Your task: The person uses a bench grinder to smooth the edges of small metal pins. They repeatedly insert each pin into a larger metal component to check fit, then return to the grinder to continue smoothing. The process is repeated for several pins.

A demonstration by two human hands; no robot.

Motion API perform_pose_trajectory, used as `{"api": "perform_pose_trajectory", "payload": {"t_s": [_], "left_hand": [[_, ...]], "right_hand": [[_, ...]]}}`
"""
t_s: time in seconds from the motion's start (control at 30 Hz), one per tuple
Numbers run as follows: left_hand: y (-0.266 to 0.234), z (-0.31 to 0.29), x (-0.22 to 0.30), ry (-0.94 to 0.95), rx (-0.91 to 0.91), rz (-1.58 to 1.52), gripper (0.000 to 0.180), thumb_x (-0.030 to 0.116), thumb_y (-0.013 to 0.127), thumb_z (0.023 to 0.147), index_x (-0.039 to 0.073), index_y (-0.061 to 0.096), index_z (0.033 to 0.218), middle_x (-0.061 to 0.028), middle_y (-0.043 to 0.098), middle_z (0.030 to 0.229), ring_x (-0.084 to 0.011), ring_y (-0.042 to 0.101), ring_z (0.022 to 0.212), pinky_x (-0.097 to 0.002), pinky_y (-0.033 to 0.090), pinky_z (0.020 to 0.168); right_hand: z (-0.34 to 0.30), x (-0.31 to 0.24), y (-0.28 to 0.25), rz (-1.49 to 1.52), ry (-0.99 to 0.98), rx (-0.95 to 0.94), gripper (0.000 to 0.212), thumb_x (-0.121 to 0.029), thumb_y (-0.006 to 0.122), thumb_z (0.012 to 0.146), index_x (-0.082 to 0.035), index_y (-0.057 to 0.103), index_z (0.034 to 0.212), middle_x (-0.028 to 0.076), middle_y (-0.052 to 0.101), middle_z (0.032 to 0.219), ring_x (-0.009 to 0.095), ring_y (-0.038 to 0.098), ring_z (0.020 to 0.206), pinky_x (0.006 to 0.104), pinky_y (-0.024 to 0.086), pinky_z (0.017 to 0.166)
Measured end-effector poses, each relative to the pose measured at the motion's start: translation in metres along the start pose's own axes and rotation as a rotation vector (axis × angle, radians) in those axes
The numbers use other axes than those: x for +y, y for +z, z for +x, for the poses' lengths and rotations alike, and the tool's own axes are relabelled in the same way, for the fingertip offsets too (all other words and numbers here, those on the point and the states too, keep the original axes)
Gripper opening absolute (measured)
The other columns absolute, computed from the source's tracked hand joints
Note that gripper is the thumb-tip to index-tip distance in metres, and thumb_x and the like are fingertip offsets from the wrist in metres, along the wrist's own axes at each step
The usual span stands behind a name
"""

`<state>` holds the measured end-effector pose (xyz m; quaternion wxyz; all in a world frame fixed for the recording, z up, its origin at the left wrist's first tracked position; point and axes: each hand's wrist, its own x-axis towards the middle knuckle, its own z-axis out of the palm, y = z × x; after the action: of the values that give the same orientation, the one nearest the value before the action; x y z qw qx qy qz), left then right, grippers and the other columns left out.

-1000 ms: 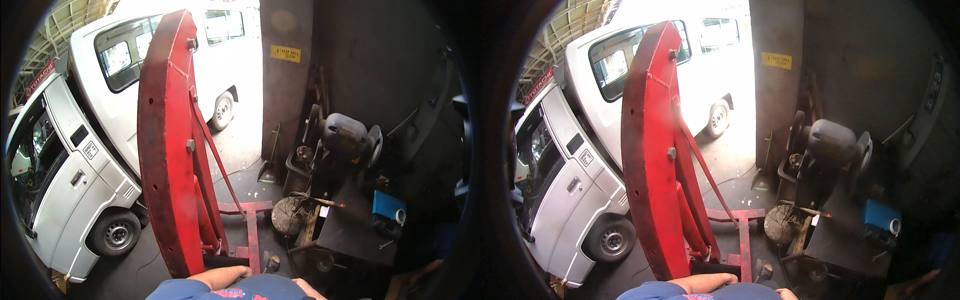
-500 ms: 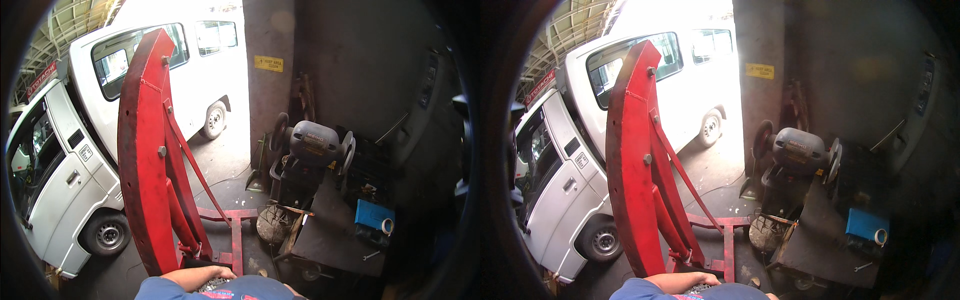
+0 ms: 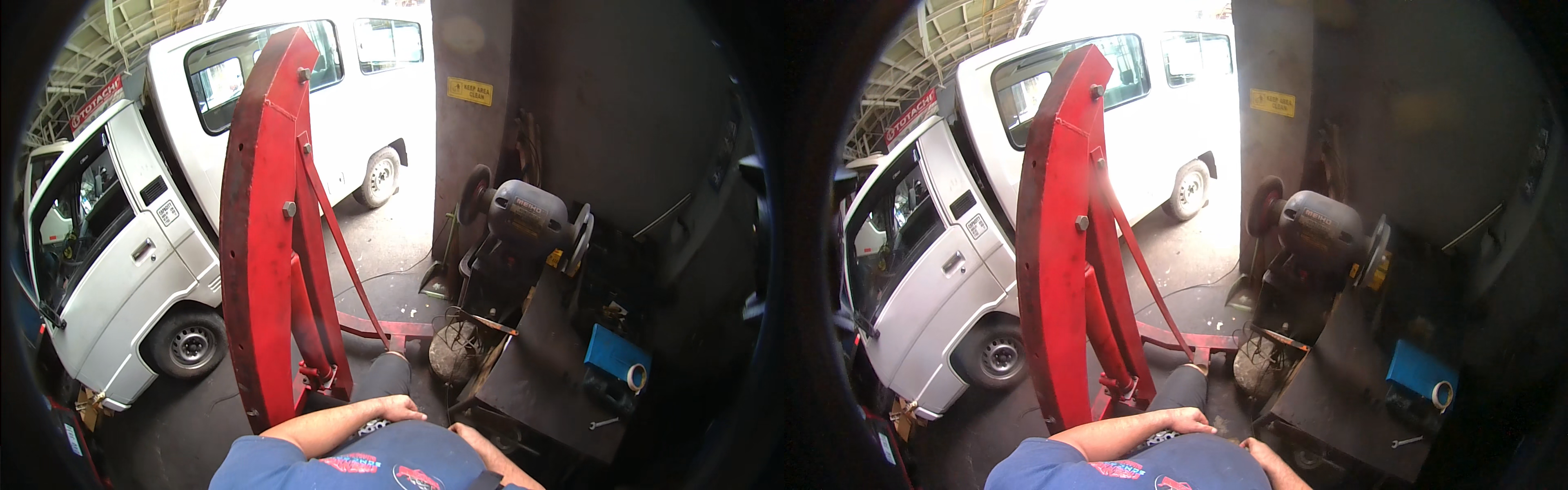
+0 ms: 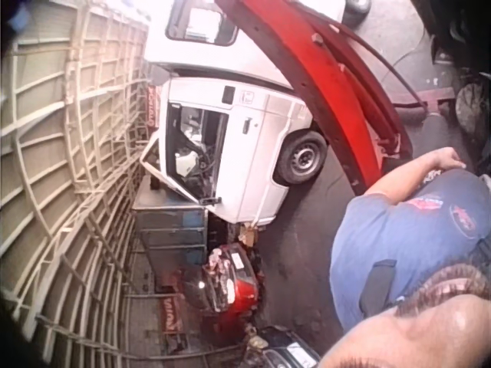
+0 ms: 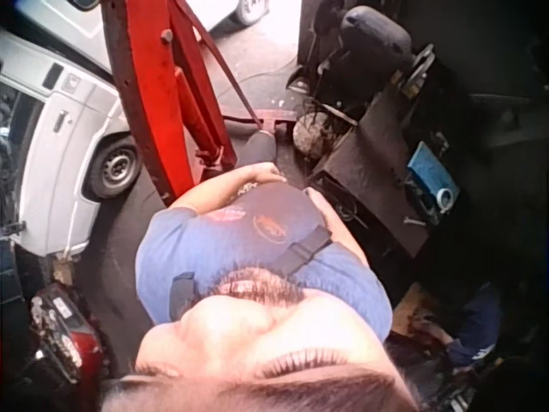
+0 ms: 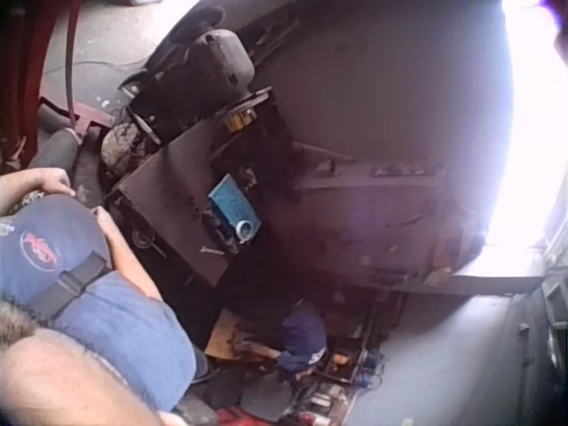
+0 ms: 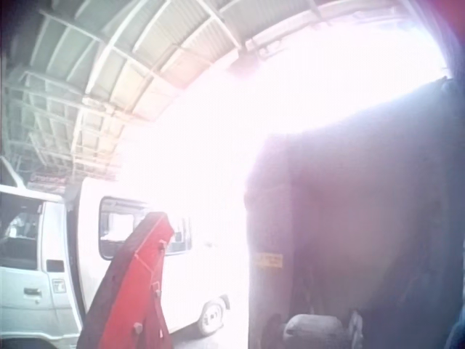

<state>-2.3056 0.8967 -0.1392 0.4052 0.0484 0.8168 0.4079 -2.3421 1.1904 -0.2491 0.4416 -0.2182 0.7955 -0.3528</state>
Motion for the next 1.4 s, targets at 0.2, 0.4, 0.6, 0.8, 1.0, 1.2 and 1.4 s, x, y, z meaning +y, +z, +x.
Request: {"api": "perform_pose_trajectory", "payload": {"t_s": [0.2, 0.4, 0.6, 0.8, 1.0, 1.2, 1.4], "left_hand": [[0.000, 0.030, 0.005, -0.054, -0.015, 0.348, 0.055, 0.054, 0.054, 0.089, 0.004, 0.071, 0.103, -0.0193, 0.070, 0.097, -0.0301, 0.067, 0.094, -0.0396, 0.050, 0.087], [-0.004, 0.021, 0.015, 0.043, 0.199, 0.264, 0.050, 0.050, 0.056, 0.089, 0.002, 0.072, 0.092, -0.0182, 0.069, 0.081, -0.0277, 0.068, 0.080, -0.0396, 0.053, 0.077], [-0.051, -0.032, 0.105, 0.485, 0.621, -0.113, 0.019, 0.024, 0.073, 0.084, 0.006, 0.070, 0.087, -0.0102, 0.068, 0.077, -0.0168, 0.064, 0.072, -0.0319, 0.052, 0.069], [-0.066, -0.085, 0.193, 0.648, 0.667, -0.160, 0.027, 0.006, 0.074, 0.079, 0.002, 0.069, 0.105, -0.0038, 0.069, 0.084, -0.0071, 0.057, 0.063, -0.0239, 0.048, 0.061], [-0.067, -0.104, 0.232, 0.790, 0.606, -0.102, 0.028, 0.002, 0.075, 0.077, 0.002, 0.070, 0.105, -0.0017, 0.064, 0.077, -0.0049, 0.052, 0.059, -0.0201, 0.042, 0.054], [-0.065, -0.099, 0.241, 0.928, 0.581, -0.023, 0.025, -0.002, 0.075, 0.075, 0.001, 0.070, 0.099, -0.0045, 0.064, 0.077, -0.0083, 0.057, 0.060, -0.0220, 0.044, 0.054], [-0.067, -0.103, 0.249, 0.987, 0.524, 0.006, 0.022, 0.000, 0.076, 0.073, 0.001, 0.070, 0.095, -0.0053, 0.067, 0.075, -0.0093, 0.057, 0.059, -0.0232, 0.044, 0.055]], "right_hand": [[-0.029, -0.055, -0.026, 0.237, 0.021, 0.175, 0.025, -0.016, 0.063, 0.091, -0.002, 0.065, 0.112, 0.012, 0.071, 0.091, 0.016, 0.066, 0.083, 0.0291, 0.053, 0.077], [-0.069, -0.085, -0.048, 0.583, 0.060, 0.396, 0.021, -0.015, 0.062, 0.094, 0.002, 0.067, 0.106, 0.005, 0.069, 0.077, 0.008, 0.061, 0.062, 0.0231, 0.051, 0.059], [-0.098, -0.179, -0.085, 0.978, -0.201, 0.540, 0.040, -0.014, 0.063, 0.093, 0.002, 0.053, 0.129, 0.015, 0.067, 0.106, 0.017, 0.064, 0.088, 0.0290, 0.052, 0.079], [-0.130, -0.244, -0.100, 0.982, -0.756, 0.527, 0.016, 0.002, 0.064, 0.090, 0.001, 0.058, 0.105, 0.010, 0.067, 0.099, 0.015, 0.066, 0.092, 0.0271, 0.055, 0.083], [-0.159, -0.258, -0.103, 0.936, -0.821, 0.592, 0.019, 0.002, 0.066, 0.088, 0.000, 0.059, 0.105, 0.009, 0.066, 0.100, 0.013, 0.066, 0.093, 0.0266, 0.055, 0.084], [-0.172, -0.259, -0.097, 0.920, -0.845, 0.650, 0.019, 0.001, 0.066, 0.089, 0.001, 0.057, 0.106, 0.009, 0.065, 0.100, 0.015, 0.066, 0.095, 0.0288, 0.054, 0.087], [-0.186, -0.265, -0.087, 0.822, -0.735, 0.627, 0.022, -0.007, 0.063, 0.093, 0.002, 0.058, 0.113, 0.009, 0.069, 0.101, 0.012, 0.065, 0.096, 0.0266, 0.051, 0.086]]}}
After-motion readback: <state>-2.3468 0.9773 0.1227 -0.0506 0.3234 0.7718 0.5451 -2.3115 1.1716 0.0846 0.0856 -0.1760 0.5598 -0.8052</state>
